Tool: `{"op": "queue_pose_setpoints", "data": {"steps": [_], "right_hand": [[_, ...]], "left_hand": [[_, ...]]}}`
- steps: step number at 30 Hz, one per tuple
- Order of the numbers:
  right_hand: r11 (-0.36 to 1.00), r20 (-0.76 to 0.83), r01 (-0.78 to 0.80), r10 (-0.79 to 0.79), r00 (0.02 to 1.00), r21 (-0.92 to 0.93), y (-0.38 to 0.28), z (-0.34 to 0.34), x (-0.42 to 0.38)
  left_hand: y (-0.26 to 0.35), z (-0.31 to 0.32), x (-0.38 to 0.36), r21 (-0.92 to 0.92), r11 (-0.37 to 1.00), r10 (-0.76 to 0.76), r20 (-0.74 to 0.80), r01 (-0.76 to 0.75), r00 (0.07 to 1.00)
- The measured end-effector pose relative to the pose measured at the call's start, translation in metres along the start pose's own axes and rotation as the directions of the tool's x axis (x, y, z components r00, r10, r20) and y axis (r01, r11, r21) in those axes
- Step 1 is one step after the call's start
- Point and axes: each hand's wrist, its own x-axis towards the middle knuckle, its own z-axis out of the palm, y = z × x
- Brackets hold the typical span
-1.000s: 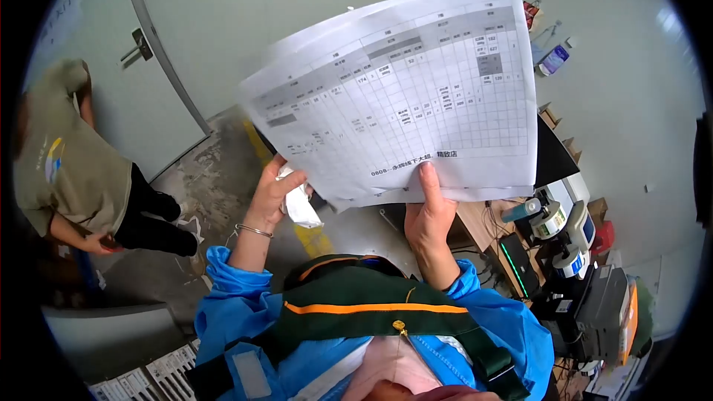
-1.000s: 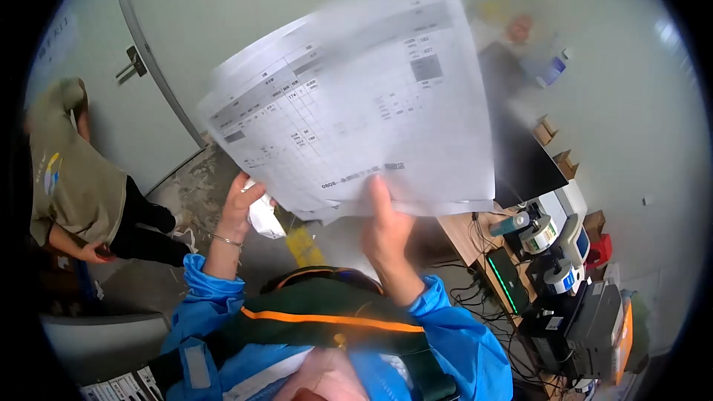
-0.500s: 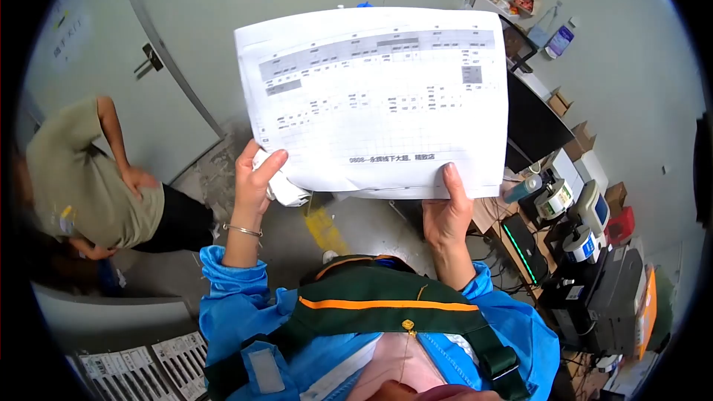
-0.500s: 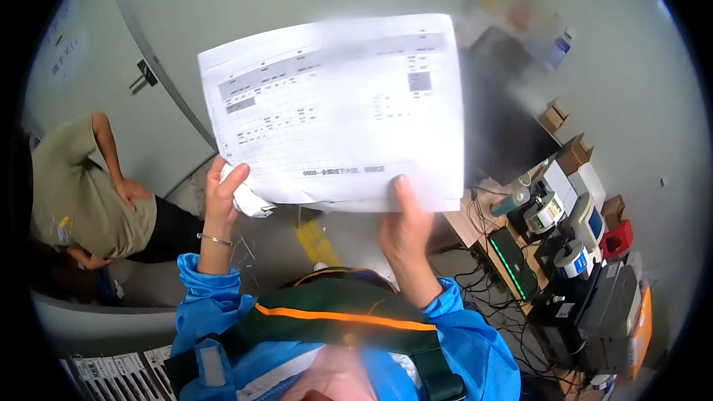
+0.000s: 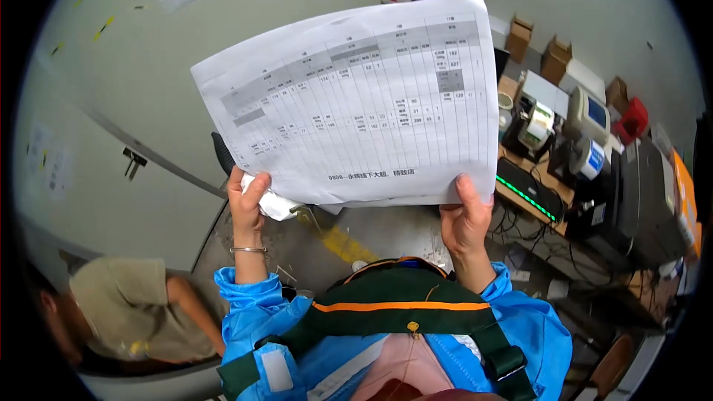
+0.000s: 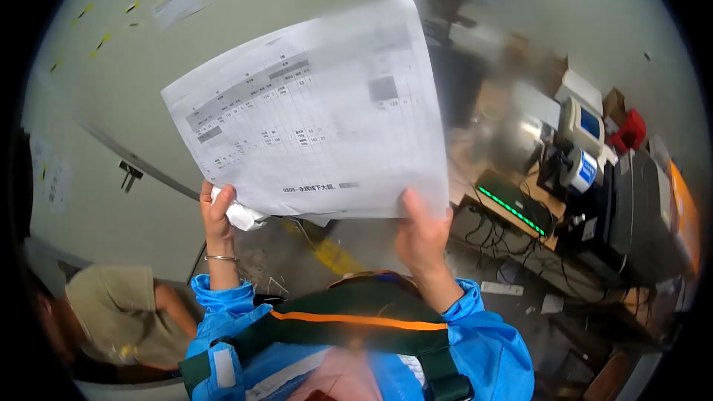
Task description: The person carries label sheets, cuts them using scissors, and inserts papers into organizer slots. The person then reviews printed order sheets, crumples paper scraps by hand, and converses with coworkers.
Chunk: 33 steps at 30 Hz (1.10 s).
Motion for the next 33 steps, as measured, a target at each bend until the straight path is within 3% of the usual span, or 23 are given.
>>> {"op": "queue_pose_setpoints", "data": {"steps": [10, 18, 26, 33], "right_hand": [[0.941, -0.078, 0.333, -0.329, 0.941, 0.058, 0.001, -0.01, -0.081], [0.834, -0.072, 0.546, -0.551, 0.831, -0.077, 0.029, 0.017, -0.142], [0.8, -0.035, 0.596, -0.599, 0.8, -0.071, 0.046, 0.037, -0.185], [0.794, -0.104, 0.605, -0.608, 0.787, -0.068, 0.059, 0.063, -0.233]], "left_hand": [[0.01, -0.014, -0.007, -0.025, 0.996, 0.088, 0.227, -0.084, 0.97], [0.022, -0.052, -0.001, -0.093, 0.991, 0.127, 0.358, -0.1, 0.925], [0.055, -0.074, -0.025, -0.142, 0.975, 0.211, 0.349, -0.171, 0.913], [0.069, -0.107, -0.038, -0.225, 0.954, 0.277, 0.396, -0.2, 0.875]]}}
